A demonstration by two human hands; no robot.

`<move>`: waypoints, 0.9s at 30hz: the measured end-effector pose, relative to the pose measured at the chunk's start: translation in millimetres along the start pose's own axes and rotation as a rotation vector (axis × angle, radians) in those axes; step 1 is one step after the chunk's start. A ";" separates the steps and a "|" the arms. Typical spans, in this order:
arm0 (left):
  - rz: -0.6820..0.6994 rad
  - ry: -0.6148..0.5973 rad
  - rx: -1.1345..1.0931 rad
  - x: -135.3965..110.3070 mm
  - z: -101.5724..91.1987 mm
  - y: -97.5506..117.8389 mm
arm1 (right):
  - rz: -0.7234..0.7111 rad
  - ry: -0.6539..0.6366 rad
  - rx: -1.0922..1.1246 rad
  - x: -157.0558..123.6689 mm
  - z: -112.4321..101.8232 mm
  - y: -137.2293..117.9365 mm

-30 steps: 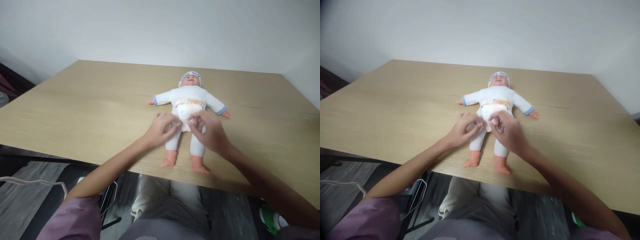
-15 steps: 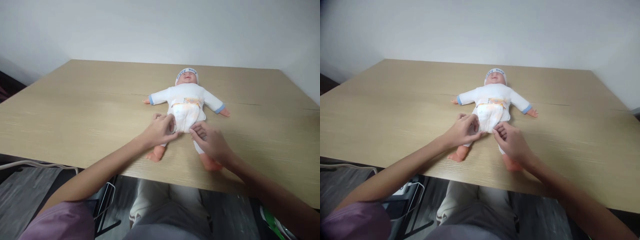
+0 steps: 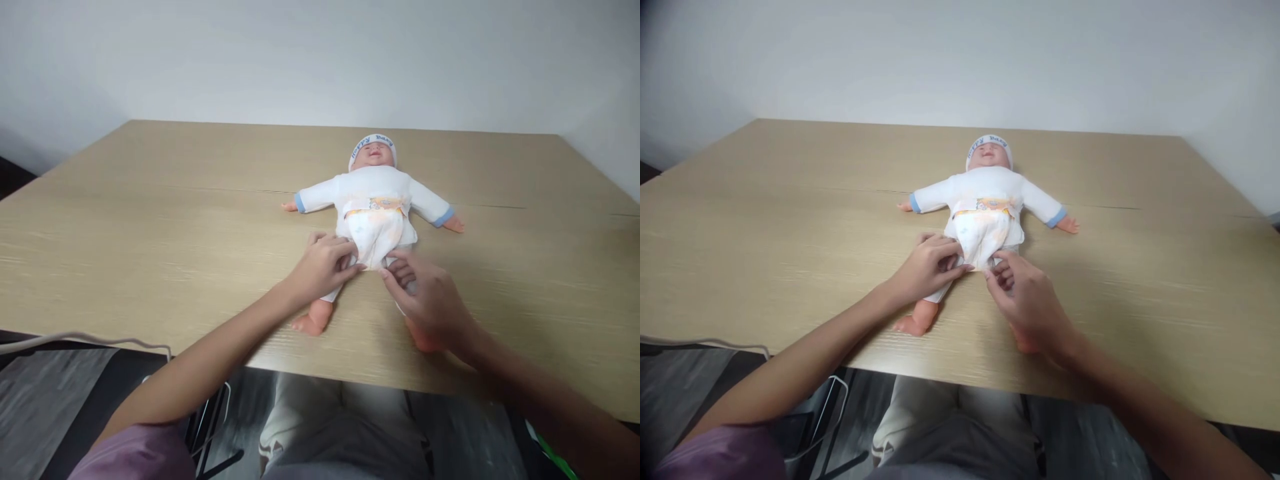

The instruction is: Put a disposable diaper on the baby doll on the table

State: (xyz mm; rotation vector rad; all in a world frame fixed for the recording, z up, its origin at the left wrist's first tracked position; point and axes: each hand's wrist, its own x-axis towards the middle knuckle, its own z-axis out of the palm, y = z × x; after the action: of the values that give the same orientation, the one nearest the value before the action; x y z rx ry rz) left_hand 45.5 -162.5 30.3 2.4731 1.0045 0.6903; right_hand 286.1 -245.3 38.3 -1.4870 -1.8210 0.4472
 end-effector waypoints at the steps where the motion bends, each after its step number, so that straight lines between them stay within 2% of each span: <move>1: -0.002 0.002 -0.004 -0.8 0.1 -0.2 | -0.012 -0.001 -0.006 -0.9 0.1 -0.1; 6: 0.056 0.068 -0.038 -4.2 2.2 -3.4 | -0.100 -0.046 -0.057 0.1 1.4 0.0; 10: 0.091 0.116 -0.034 -6.8 2.9 -4.2 | -0.106 -0.059 -0.078 0.6 2.6 -0.4; 20: 0.114 0.085 0.058 -10.1 -1.8 -1.6 | -0.100 -0.164 -0.024 -4.9 -1.3 -2.4; 27: 0.083 0.030 -0.042 -4.9 -5.5 0.8 | -0.126 -0.174 -0.027 -5.6 -0.3 -2.2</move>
State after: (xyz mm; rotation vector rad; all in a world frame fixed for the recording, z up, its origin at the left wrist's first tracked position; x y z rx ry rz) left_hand 39.7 -165.7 33.7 2.4864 0.8934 0.7686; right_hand 285.2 -251.2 38.3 -1.3775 -2.0507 0.5047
